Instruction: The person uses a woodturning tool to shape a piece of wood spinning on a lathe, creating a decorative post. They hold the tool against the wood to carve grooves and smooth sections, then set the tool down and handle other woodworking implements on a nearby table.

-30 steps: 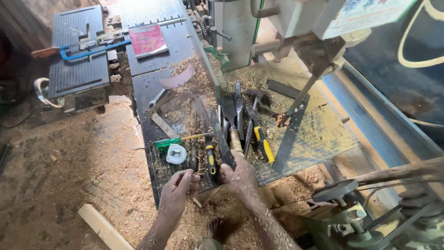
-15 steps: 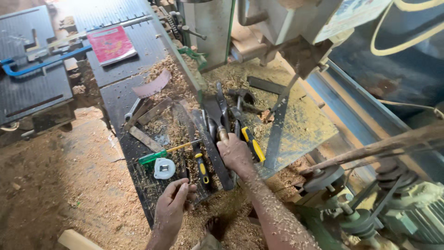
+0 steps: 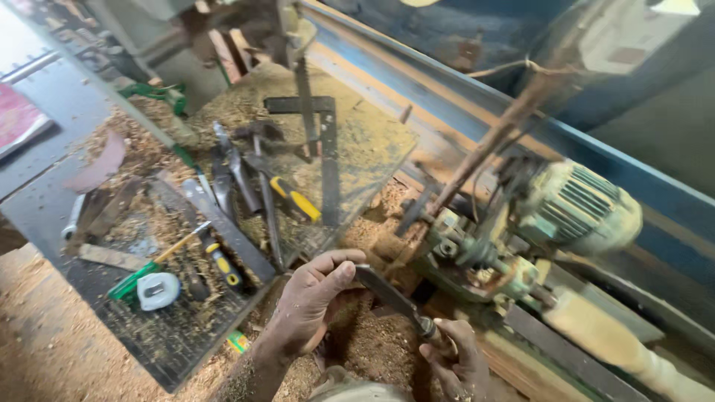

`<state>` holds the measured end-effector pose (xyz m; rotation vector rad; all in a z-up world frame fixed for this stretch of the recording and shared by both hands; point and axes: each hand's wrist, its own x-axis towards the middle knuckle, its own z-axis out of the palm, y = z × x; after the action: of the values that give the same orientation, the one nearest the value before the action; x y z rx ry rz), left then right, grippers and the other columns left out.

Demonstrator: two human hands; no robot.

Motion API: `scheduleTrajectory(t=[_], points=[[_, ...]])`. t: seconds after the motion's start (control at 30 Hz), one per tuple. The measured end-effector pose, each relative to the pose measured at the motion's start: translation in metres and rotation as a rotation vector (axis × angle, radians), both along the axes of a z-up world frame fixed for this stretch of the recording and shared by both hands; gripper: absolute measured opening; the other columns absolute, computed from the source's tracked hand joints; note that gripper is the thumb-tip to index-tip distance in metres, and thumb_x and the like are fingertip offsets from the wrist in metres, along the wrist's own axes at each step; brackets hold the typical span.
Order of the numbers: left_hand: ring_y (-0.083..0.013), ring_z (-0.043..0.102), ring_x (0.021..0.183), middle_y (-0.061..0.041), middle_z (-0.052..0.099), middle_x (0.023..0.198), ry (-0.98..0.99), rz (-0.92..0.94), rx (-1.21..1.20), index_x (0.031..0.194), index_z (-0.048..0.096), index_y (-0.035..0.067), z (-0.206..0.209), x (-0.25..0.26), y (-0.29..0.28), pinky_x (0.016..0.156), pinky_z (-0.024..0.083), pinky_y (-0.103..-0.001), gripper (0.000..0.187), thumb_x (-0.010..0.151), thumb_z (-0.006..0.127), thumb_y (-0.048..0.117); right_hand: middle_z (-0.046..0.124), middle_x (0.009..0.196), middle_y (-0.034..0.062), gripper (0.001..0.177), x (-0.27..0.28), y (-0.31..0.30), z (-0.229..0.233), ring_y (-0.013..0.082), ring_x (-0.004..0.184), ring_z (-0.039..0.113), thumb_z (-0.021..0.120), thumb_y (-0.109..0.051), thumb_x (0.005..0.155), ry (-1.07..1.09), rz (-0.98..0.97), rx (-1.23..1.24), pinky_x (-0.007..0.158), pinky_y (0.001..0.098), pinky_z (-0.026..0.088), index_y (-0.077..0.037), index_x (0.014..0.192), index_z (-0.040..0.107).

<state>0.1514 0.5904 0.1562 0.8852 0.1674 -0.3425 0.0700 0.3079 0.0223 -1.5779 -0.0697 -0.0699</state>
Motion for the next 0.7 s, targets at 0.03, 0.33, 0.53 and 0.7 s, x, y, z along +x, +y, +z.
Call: scheduleTrajectory(t=[0.03, 0.33, 0.53, 0.7], points=[[-0.0189, 0.066, 0.103, -0.011, 0.07, 0.111, -0.019, -0.044, -0.008, 0.126, 0.064, -0.007, -0.002, -0.005, -0.021, 0.099, 0.055, -0.04, 0.035, 0.101, 0.067, 0.018, 0.058, 0.111, 0.0109, 0.057, -0.011, -0.018, -0.004, 0.0216, 0.104, 0.063, 0.074, 0.011, 0.08, -0.093, -0.057, -0.091, 0.086, 0.0291, 0.055, -0.01, 0.131, 0.06], [-0.0221, 0.067, 0.11, -0.012, 0.07, 0.112, -0.118, -0.331, -0.221, 0.112, 0.066, 0.001, -0.003, -0.061, -0.207, 0.104, 0.053, -0.042, 0.024, 0.099, 0.07, 0.021, 0.064, 0.104, 0.0082, 0.061, -0.106, -0.188, 0.049, 0.022, 0.094, 0.066, 0.084, -0.002, 0.07, -0.382, -0.411, -0.638, 0.077, 0.0342, 0.058, -0.016, 0.123, 0.057], [-0.0213, 0.065, 0.104, -0.009, 0.07, 0.104, 0.11, -0.366, -0.163, 0.103, 0.064, 0.004, -0.01, -0.093, -0.317, 0.099, 0.052, -0.042, 0.025, 0.094, 0.071, 0.026, 0.068, 0.105, 0.0088, 0.054, -0.171, -0.283, 0.061, 0.0222, 0.091, 0.075, 0.077, -0.002, 0.072, 0.009, -0.398, -0.7, 0.078, 0.036, 0.06, -0.014, 0.123, 0.066], [-0.0221, 0.063, 0.095, -0.008, 0.067, 0.097, 0.468, -0.48, 0.061, 0.102, 0.063, 0.004, -0.035, -0.108, -0.405, 0.091, 0.052, -0.046, 0.027, 0.096, 0.066, 0.031, 0.069, 0.125, 0.0081, 0.061, -0.245, -0.314, 0.033, 0.0231, 0.114, 0.07, 0.067, -0.009, 0.079, 0.604, -0.222, -0.496, 0.104, 0.0383, 0.053, -0.014, 0.139, 0.056]])
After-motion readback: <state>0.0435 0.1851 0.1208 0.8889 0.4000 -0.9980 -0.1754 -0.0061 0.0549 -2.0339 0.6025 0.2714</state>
